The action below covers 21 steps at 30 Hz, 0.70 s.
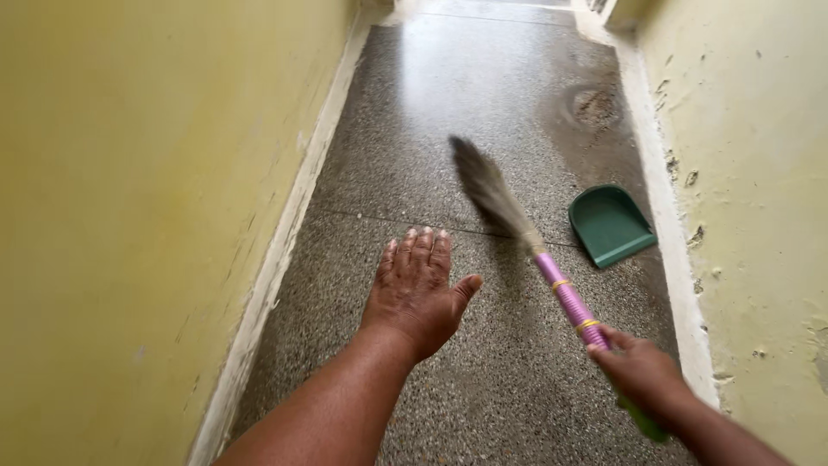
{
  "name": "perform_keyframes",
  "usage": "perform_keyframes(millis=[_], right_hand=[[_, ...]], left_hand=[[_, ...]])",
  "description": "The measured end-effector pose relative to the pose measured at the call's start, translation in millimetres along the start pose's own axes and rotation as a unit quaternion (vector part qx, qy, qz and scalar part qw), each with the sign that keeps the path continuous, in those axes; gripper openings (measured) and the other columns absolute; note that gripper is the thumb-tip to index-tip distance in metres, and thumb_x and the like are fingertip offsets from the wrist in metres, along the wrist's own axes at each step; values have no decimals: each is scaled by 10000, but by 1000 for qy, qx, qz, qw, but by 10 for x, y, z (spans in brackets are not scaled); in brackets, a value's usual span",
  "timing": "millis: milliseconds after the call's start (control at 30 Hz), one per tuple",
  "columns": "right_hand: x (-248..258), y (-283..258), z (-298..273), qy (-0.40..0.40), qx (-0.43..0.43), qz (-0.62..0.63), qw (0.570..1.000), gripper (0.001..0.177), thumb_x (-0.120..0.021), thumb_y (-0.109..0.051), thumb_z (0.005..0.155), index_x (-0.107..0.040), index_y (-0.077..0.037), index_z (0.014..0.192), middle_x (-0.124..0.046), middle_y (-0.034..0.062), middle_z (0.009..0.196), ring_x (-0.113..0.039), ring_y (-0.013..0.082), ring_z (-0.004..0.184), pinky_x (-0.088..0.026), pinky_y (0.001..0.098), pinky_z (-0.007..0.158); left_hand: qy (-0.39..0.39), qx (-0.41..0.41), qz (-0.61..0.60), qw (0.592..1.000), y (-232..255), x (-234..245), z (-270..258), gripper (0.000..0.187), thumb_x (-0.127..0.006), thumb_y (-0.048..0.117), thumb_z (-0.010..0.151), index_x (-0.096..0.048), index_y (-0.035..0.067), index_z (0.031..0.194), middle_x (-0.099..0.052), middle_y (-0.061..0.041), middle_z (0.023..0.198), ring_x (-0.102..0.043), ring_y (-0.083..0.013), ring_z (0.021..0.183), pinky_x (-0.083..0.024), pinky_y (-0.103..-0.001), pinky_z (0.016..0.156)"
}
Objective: The person sweeps the floor of a hallway using a broom, moving dust and debris toward a dustpan.
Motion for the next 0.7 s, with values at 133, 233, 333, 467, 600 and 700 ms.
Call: perform_keyframes(millis=[133, 233, 333, 467, 600, 700], right_hand=[[327, 161, 285, 6, 8, 15, 1000, 581, -622, -314, 973, -508, -266, 1541, -667, 175, 871, -521, 232, 587, -507, 387, 503], [568, 182, 430, 13, 20, -30, 999, 605, -595, -332, 1006, -444, -216, 1580, -661, 202, 869, -549, 253, 601, -509, 392, 519], [725, 168, 460, 37, 15, -65, 997, 604, -581, -334, 1018, -434, -195, 1587, -670, 181, 891, -586, 254, 617, -556, 401, 545], [853, 233, 455, 65, -19, -99, 993, 634, -611, -331, 1018, -412, -221, 1610, -692, 229, 896, -648, 265, 621, -549, 394, 561], [603, 314, 420, 33, -5, 166, 986, 622, -613, -274, 990, -428, -180, 1577, -640, 241, 929, -570, 266, 589, -504, 397, 477], [361, 193, 271, 65, -21, 188, 980, 598, -619, -283, 996, -453, -164, 1559, -659, 205, 974, -569, 234, 592, -505, 371, 477]], left_hand=[[11, 3, 8, 1000, 43, -19, -108, 784, -55, 597, 989, 63, 102, 1586, 89, -132, 1685, 88, -290, 1539, 78, -449, 1208], [-2, 14, 10, 1000, 82, -66, -159, 788, -53, 602, 994, 57, 108, 1599, 67, -131, 1696, 65, -282, 1552, 66, -446, 1226], [-3, 16, 23, 1000, 96, -105, -166, 794, -46, 608, 994, 57, 104, 1598, 63, -140, 1693, 59, -290, 1548, 64, -450, 1226], [-1, 13, 31, 999, 117, -213, -162, 799, -55, 616, 995, 45, 95, 1593, 59, -143, 1686, 63, -292, 1548, 66, -448, 1225], [4, 12, 21, 1000, 187, -245, -141, 792, -60, 605, 982, 39, 110, 1592, 50, -120, 1684, 55, -274, 1547, 54, -449, 1220], [1, -3, 34, 999, 281, -179, -104, 792, -59, 608, 997, 38, 95, 1592, 71, -143, 1683, 63, -297, 1538, 53, -457, 1215]])
Point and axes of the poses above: each hand's wrist, its own z-axis towards the middle knuckle, its own x-axis out of the back of the hand, y = z × x, the point moved 5 cm from there along z, towards the middle knuckle
